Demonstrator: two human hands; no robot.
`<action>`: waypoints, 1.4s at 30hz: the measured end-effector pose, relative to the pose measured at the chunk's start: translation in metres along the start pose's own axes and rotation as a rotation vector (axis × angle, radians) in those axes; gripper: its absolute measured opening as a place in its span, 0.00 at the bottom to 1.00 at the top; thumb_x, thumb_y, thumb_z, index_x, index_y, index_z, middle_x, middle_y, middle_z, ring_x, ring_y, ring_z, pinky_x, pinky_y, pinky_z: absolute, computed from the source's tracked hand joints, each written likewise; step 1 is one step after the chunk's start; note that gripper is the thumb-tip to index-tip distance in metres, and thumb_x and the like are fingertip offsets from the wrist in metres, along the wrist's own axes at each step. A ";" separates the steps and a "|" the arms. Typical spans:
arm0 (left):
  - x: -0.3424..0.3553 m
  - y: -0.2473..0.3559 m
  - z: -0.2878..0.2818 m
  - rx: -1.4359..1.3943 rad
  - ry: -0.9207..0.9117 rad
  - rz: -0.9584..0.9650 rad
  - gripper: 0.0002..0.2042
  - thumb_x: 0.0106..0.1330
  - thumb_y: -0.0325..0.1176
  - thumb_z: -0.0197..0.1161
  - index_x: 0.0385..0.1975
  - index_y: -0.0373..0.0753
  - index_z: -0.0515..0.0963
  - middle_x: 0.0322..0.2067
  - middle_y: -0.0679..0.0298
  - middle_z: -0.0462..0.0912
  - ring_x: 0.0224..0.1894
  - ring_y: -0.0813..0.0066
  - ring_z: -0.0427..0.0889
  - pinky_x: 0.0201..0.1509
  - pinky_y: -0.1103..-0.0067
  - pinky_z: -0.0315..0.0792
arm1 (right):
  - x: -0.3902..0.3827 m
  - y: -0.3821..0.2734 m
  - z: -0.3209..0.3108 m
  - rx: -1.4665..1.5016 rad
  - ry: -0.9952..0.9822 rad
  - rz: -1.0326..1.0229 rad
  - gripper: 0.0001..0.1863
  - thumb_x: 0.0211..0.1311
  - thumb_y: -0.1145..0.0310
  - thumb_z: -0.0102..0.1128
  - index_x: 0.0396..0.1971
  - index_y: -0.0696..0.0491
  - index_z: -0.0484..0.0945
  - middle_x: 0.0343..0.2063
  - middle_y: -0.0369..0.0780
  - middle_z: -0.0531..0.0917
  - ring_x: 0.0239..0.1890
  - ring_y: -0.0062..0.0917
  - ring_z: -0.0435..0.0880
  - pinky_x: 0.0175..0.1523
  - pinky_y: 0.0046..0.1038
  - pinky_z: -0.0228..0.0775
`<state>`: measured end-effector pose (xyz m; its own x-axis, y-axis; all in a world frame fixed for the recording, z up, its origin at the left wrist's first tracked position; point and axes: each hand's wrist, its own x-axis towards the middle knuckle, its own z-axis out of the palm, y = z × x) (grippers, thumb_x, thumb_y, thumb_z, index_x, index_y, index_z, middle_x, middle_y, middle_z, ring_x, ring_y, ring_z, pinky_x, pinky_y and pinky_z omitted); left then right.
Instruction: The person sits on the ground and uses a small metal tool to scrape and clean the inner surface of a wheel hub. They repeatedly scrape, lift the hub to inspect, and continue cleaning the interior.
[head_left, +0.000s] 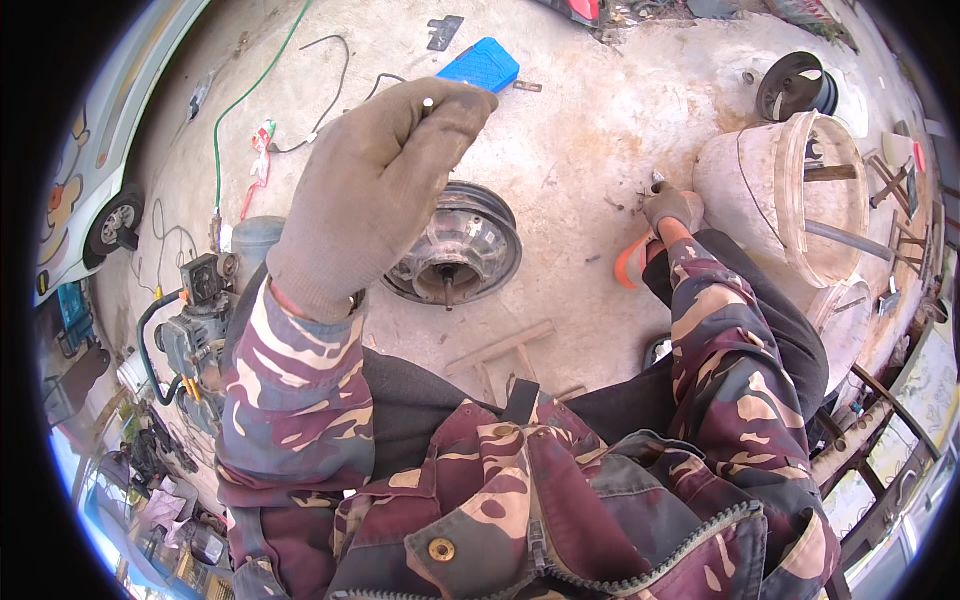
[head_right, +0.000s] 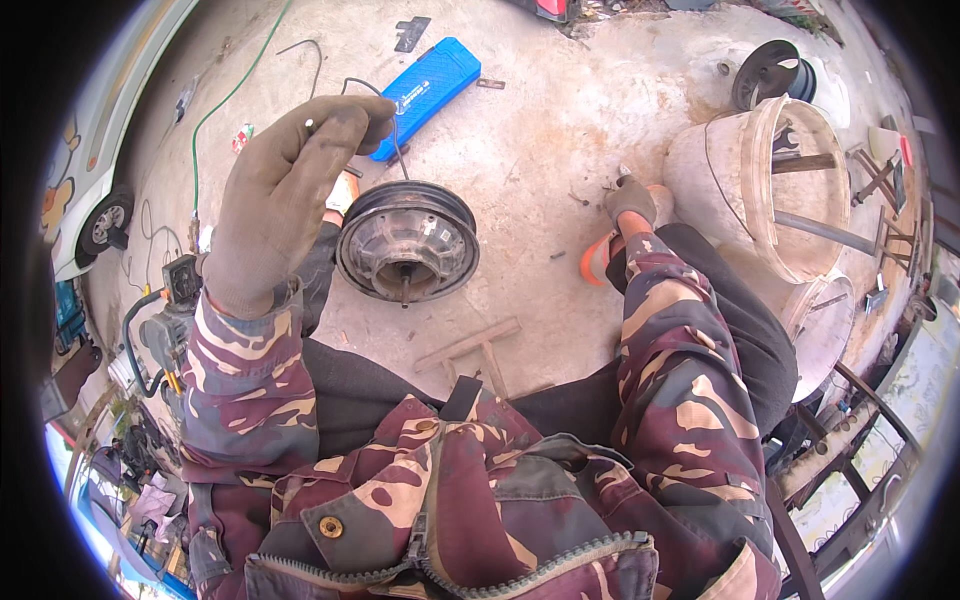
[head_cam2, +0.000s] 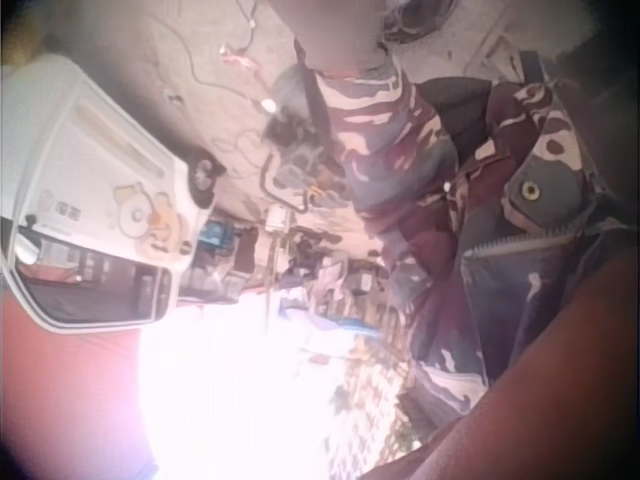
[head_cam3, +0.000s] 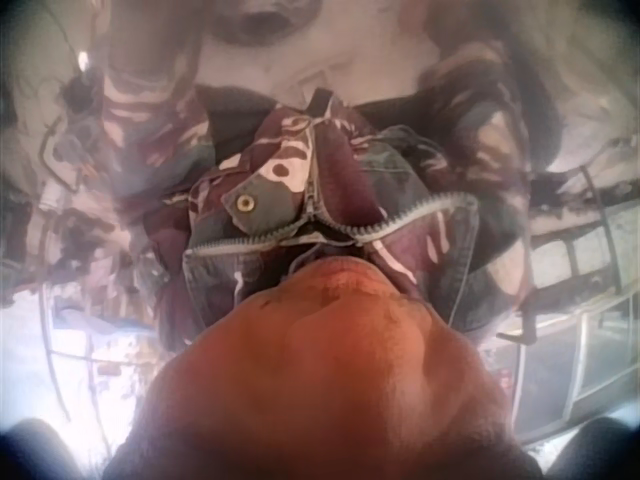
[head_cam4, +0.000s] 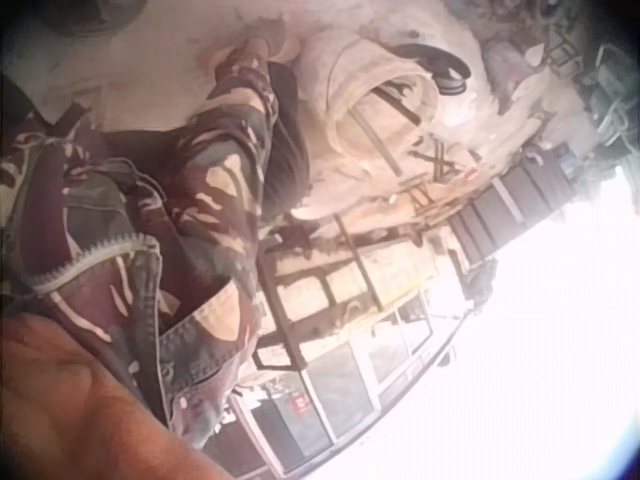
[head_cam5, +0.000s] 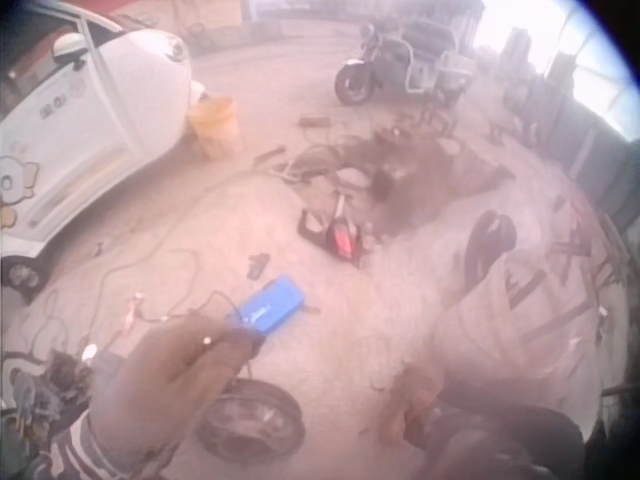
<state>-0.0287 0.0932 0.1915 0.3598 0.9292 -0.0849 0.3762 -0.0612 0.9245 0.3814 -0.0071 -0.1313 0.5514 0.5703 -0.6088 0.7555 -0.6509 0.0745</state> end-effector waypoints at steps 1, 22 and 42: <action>0.000 0.000 0.003 -0.023 0.008 0.009 0.15 0.78 0.36 0.60 0.49 0.30 0.84 0.31 0.61 0.86 0.33 0.80 0.81 0.39 0.79 0.76 | 0.006 -0.002 -0.001 -0.029 -0.027 -0.005 0.28 0.63 0.60 0.60 0.64 0.43 0.79 0.58 0.46 0.86 0.61 0.41 0.85 0.64 0.42 0.75; 0.002 0.000 0.015 -0.002 -0.093 -0.074 0.13 0.78 0.33 0.59 0.50 0.29 0.83 0.35 0.59 0.88 0.36 0.75 0.84 0.43 0.77 0.78 | 0.030 -0.022 0.027 0.331 -0.155 -0.161 0.18 0.61 0.59 0.66 0.48 0.51 0.86 0.45 0.46 0.90 0.46 0.33 0.90 0.52 0.36 0.81; -0.033 0.037 0.029 -0.311 -0.344 0.149 0.14 0.79 0.31 0.58 0.59 0.37 0.83 0.35 0.67 0.86 0.34 0.84 0.82 0.41 0.82 0.78 | -0.292 -0.097 -0.226 1.353 -0.819 -0.738 0.12 0.76 0.65 0.61 0.52 0.55 0.77 0.40 0.36 0.86 0.37 0.17 0.86 0.42 0.20 0.80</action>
<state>-0.0022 0.0500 0.2176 0.6714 0.7410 -0.0126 0.0449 -0.0238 0.9987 0.2274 0.0026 0.2179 -0.3717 0.8133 -0.4476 -0.2940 -0.5604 -0.7743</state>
